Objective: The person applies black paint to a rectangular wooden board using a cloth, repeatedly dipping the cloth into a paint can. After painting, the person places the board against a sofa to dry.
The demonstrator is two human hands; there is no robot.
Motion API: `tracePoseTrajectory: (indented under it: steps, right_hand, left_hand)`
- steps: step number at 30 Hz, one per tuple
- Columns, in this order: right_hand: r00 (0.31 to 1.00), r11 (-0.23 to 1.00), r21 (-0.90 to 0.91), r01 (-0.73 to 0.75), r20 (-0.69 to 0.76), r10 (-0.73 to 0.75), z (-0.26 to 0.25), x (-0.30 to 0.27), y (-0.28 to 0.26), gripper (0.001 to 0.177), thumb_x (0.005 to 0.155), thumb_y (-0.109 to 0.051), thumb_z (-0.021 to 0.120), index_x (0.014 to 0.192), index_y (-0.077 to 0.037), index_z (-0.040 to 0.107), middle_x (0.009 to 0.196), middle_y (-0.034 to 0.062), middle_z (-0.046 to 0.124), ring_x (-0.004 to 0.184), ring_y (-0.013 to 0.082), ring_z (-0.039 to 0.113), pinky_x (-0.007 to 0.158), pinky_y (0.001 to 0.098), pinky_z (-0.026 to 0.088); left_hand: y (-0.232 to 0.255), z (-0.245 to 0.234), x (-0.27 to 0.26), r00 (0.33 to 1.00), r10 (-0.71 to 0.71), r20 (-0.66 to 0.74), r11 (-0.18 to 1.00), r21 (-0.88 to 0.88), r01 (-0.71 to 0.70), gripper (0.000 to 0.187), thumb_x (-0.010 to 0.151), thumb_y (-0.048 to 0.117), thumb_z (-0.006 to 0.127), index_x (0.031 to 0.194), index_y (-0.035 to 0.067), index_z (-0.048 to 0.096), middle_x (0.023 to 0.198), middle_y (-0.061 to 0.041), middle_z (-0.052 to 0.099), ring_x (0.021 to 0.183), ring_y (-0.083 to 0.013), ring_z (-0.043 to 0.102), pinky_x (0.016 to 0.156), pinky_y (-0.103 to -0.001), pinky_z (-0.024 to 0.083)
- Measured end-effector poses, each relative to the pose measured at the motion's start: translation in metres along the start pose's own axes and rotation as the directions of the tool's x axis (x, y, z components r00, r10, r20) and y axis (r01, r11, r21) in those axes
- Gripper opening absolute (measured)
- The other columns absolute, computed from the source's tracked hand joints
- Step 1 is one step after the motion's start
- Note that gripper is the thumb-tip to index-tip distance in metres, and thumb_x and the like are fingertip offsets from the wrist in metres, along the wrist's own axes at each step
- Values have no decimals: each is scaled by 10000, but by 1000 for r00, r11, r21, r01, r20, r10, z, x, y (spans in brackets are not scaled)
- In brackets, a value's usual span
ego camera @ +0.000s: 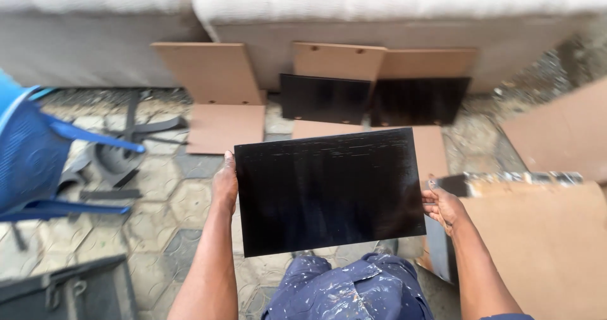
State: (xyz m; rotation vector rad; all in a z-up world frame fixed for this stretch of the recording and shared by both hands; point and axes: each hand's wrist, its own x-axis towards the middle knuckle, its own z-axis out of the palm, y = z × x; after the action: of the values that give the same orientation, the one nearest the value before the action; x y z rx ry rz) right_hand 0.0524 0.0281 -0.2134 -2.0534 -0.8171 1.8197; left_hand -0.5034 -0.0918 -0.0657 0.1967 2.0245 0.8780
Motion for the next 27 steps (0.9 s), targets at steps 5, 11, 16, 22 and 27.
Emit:
tracePoseTrajectory:
  steps: [5, 11, 16, 22, 27]
  right_hand:
    - [998, 991, -130, 11, 66, -2, 93, 3, -51, 668, 1038, -617, 479, 1389, -69, 630, 1298, 146, 653, 1268, 403, 608, 1196, 585, 264]
    - [994, 974, -226, 6, 104, 18, 172, 46, -98, 705, 1015, -636, 497, 1430, -74, 589, 1325, 152, 635, 1306, 405, 573, 1204, 587, 248]
    - [995, 970, -242, -1, 100, 26, 211, 117, -113, 617, 1022, -619, 479, 1365, -132, 641, 1181, 81, 672, 1169, 323, 665, 1101, 506, 375]
    - [994, 976, -217, 8, 108, 15, 304, 156, -176, 567, 1022, -543, 501, 1370, -127, 663, 1237, 83, 693, 1220, 342, 654, 1173, 542, 314]
    - [1000, 992, -129, 11, -10, -12, 399, 121, -235, 578, 982, -413, 502, 1376, -14, 644, 1345, 192, 658, 1289, 359, 600, 1147, 431, 392]
  left_hand:
    - [6, -85, 4, 997, -41, -63, 997, 64, 45, 978, 977, 776, 298, 1442, -47, 548, 1535, -225, 506, 1485, -349, 398, 1275, -474, 245]
    - [12, -130, 45, 986, -121, -114, 993, -3, 121, 1050, 940, 813, 315, 1452, -81, 519, 1555, -250, 470, 1501, -349, 368, 1280, -464, 235]
    - [47, -143, 81, 973, -184, -141, 982, -60, 177, 1028, 950, 788, 329, 1485, -73, 507, 1570, -253, 449, 1506, -360, 351, 1269, -482, 242]
    - [54, -169, 198, 968, -168, -189, 983, -105, 150, 969, 986, 782, 339, 1429, -46, 575, 1519, -227, 528, 1476, -355, 398, 1252, -490, 264]
    - [93, -194, 272, 943, -266, -201, 960, -140, 241, 761, 962, 716, 260, 1309, 232, 734, 1366, -85, 680, 1274, -334, 592, 1074, -434, 413]
